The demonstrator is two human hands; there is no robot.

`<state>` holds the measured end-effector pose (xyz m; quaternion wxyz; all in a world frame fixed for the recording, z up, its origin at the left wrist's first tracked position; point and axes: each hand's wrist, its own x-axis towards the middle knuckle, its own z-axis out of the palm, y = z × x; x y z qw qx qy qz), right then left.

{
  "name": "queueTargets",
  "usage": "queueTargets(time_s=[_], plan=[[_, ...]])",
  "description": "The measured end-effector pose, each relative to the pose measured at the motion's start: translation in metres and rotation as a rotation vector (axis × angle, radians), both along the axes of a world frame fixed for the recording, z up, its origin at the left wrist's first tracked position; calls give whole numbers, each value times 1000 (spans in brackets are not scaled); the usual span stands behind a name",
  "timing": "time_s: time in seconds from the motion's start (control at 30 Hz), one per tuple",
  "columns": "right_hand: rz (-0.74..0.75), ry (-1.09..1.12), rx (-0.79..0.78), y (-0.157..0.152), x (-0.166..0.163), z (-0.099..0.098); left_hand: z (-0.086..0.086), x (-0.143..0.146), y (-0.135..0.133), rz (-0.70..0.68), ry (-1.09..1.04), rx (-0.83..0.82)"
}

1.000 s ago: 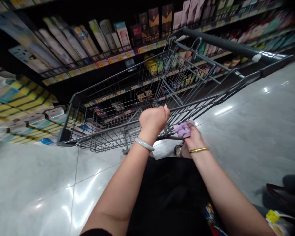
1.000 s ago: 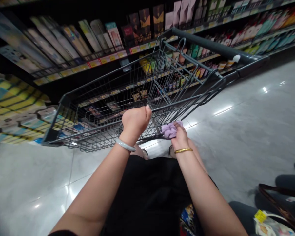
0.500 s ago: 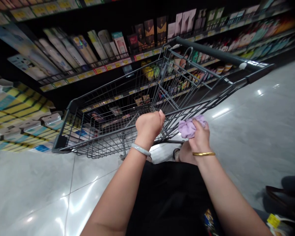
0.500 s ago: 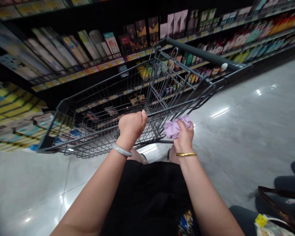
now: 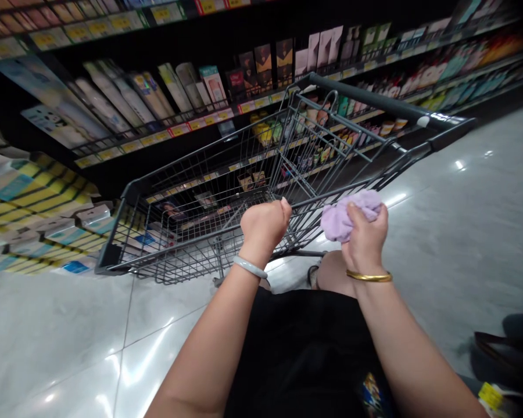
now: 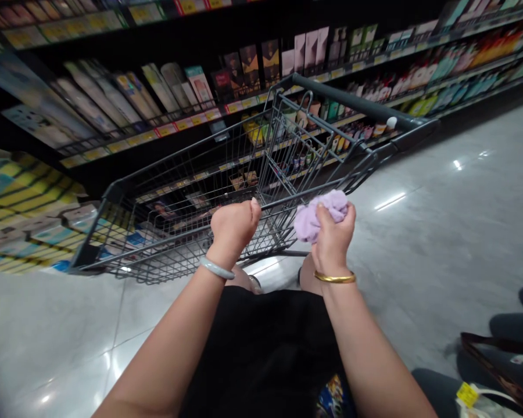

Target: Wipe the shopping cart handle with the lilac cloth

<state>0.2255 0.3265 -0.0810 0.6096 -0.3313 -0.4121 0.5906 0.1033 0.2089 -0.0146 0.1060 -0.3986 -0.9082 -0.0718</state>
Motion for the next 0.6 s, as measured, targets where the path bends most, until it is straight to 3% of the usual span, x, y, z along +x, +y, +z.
queueTargets(time_s=[0.1,0.2,0.3,0.4,0.5,0.6], plan=[[-18,-178,205,-2,-2,7,0,-1,0,-10,0,16],[25,-433,329,-17,-8,-19,-2,-2,-1,-22,15,21],[101,-514,297,-31,-10,-36,-3,-3,-2,-31,29,20],[71,-474,275,-34,-7,-20,-3,-3,-2,-35,25,15],[-23,-461,421,-28,-7,6,-2,-2,-2,-27,18,11],[-27,-504,591,-27,-14,5,-1,-1,-2,-30,29,13]])
